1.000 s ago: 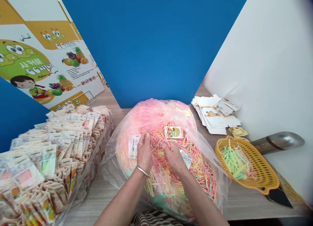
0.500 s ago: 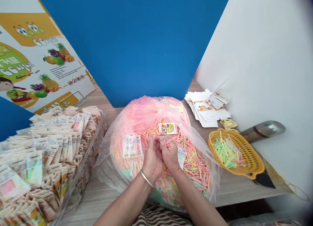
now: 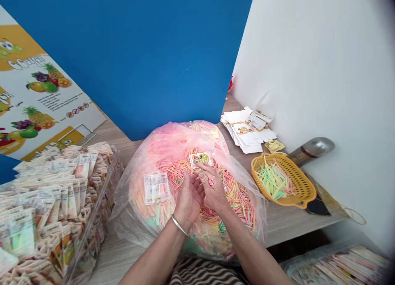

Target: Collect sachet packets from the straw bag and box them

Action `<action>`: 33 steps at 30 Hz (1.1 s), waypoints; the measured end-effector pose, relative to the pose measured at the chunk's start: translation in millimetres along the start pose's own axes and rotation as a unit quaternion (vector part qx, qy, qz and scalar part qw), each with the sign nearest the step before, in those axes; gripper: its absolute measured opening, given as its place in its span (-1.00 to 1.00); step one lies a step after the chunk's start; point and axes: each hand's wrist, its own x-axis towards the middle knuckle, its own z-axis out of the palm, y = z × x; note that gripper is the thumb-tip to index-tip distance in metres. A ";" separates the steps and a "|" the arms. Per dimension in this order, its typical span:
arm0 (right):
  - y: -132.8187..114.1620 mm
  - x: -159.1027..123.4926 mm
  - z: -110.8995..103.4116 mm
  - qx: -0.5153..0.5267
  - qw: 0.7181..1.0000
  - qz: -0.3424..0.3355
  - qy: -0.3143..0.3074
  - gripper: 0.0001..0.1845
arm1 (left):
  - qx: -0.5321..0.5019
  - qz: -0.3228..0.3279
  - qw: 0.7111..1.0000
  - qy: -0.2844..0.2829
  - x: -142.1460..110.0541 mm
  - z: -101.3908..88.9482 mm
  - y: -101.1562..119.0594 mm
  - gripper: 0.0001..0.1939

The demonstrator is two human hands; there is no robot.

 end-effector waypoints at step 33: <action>46.3 -14.8 -67.2 0.000 0.990 0.143 0.022 -0.70 | 0.845 0.238 0.475 -0.060 23.5 -12.2 -9.0 -0.73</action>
